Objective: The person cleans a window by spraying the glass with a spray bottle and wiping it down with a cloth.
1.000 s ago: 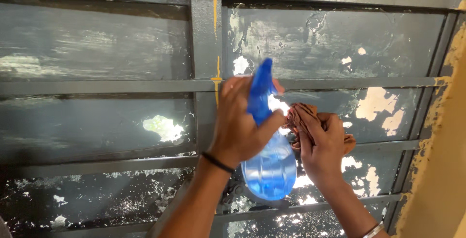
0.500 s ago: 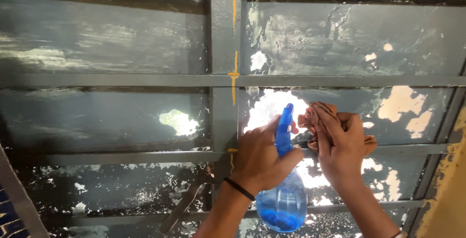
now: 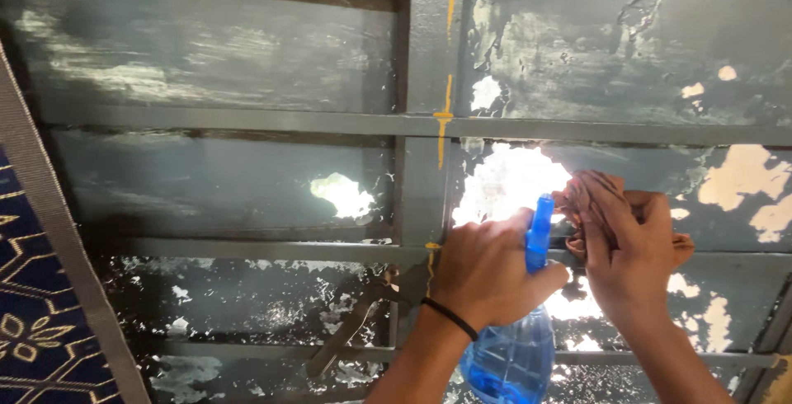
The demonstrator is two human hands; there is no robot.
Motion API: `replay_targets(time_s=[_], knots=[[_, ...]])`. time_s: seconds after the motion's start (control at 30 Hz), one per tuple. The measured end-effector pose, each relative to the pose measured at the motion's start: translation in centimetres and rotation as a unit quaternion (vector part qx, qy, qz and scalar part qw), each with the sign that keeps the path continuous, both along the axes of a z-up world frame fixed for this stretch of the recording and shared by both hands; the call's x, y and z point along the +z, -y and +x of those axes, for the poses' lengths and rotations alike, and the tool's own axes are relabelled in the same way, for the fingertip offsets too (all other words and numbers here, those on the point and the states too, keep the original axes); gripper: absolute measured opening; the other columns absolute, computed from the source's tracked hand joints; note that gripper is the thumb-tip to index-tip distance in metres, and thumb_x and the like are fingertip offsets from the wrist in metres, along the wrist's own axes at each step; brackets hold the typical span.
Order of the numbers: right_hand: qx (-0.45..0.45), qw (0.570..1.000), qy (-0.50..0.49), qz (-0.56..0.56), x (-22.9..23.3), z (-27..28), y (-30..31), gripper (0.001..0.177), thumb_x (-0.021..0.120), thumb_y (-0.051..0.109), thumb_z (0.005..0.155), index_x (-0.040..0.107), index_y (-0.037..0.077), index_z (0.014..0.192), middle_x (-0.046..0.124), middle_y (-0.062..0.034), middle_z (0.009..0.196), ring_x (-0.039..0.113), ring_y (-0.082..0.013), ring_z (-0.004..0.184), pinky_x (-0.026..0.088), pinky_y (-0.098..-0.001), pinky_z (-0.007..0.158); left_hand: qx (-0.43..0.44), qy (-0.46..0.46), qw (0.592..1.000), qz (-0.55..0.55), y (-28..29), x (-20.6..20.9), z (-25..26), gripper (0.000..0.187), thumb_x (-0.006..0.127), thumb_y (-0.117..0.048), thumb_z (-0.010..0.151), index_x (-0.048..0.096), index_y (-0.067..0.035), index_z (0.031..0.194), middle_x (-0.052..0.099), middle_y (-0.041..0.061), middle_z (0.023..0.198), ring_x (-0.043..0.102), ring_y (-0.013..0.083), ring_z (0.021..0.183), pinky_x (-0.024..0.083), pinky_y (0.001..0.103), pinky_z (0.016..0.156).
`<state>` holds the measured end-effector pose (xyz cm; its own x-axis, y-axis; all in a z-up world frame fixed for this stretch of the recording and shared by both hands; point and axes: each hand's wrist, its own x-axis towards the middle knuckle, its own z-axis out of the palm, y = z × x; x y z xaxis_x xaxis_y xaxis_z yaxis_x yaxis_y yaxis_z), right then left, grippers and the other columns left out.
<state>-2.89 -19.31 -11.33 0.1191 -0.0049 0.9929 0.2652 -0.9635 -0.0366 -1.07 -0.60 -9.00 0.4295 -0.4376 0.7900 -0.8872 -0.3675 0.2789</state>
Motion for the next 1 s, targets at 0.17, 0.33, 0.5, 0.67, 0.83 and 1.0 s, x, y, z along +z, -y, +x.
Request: replay_targets(time_s=[0.17,0.33,0.5,0.67,0.83,1.0], knots=[[0.076,0.993,-0.041,0.084,0.0,-0.1,-0.3,0.034,0.067,0.004,0.100,0.069,0.012,0.133,0.051,-0.0107,0.113,0.060,-0.0141,0.082,0.055,-0.0276,0.070,-0.012,0.016,1.000,-0.023,0.0,-0.8,-0.1,0.038,0.068,-0.045,0.078,0.063,-0.010,0.091,0.069,0.014,0.071,0.070,0.0366,0.070,0.055,0.047,0.068],[0.096,0.992,-0.046,0.063,0.0,-0.5,-0.2,0.035,0.065,0.000,0.100,0.068,0.011,0.134,0.051,-0.0130,0.115,0.059,-0.0155,0.087,0.057,-0.0253,0.069,-0.012,0.002,0.999,-0.030,0.1,-1.1,0.2,0.038,0.068,-0.046,0.077,0.062,-0.011,0.090,0.069,0.013,0.071,0.069,0.0363,0.067,0.054,0.047,0.065],[0.212,0.956,-0.016,0.202,2.4,-0.7,1.6,0.019,0.050,0.001,0.106,0.059,0.000,0.123,0.057,-0.0084,0.111,0.063,-0.0079,0.078,0.056,-0.0256,0.061,0.003,-0.006,1.000,0.004,0.0,-0.8,0.2,0.041,0.067,-0.051,0.078,0.060,-0.012,0.088,0.067,0.010,0.067,0.068,0.0332,0.063,0.052,0.047,0.063],[0.334,0.911,0.039,0.241,3.3,-0.7,0.7,0.019,0.049,0.004,0.109,0.054,0.003,0.127,0.059,-0.0057,0.111,0.057,-0.0047,0.075,0.051,-0.0224,0.058,0.006,-0.013,1.000,0.006,0.0,-1.0,0.2,0.042,0.068,-0.051,0.078,0.061,-0.012,0.089,0.068,0.011,0.071,0.069,0.0344,0.066,0.052,0.047,0.064],[-0.174,0.981,0.021,-0.079,0.8,-0.9,-0.9,0.015,0.071,0.003,0.097,0.070,0.010,0.110,0.054,-0.0070,0.090,0.065,-0.0265,0.081,0.057,-0.0431,0.065,0.006,0.020,1.000,-0.016,0.3,-1.4,0.4,0.044,0.069,-0.051,0.076,0.062,-0.011,0.094,0.070,0.013,0.076,0.069,0.0360,0.070,0.052,0.048,0.065],[0.248,0.940,0.041,0.229,1.6,-0.2,1.9,0.032,0.053,0.005,0.101,0.058,0.014,0.131,0.041,-0.0063,0.125,0.065,-0.0112,0.108,0.060,-0.0252,0.077,0.000,0.001,1.000,0.003,0.3,-1.3,0.5,0.044,0.067,-0.052,0.078,0.061,-0.011,0.092,0.068,0.011,0.070,0.070,0.0333,0.068,0.053,0.046,0.067]])
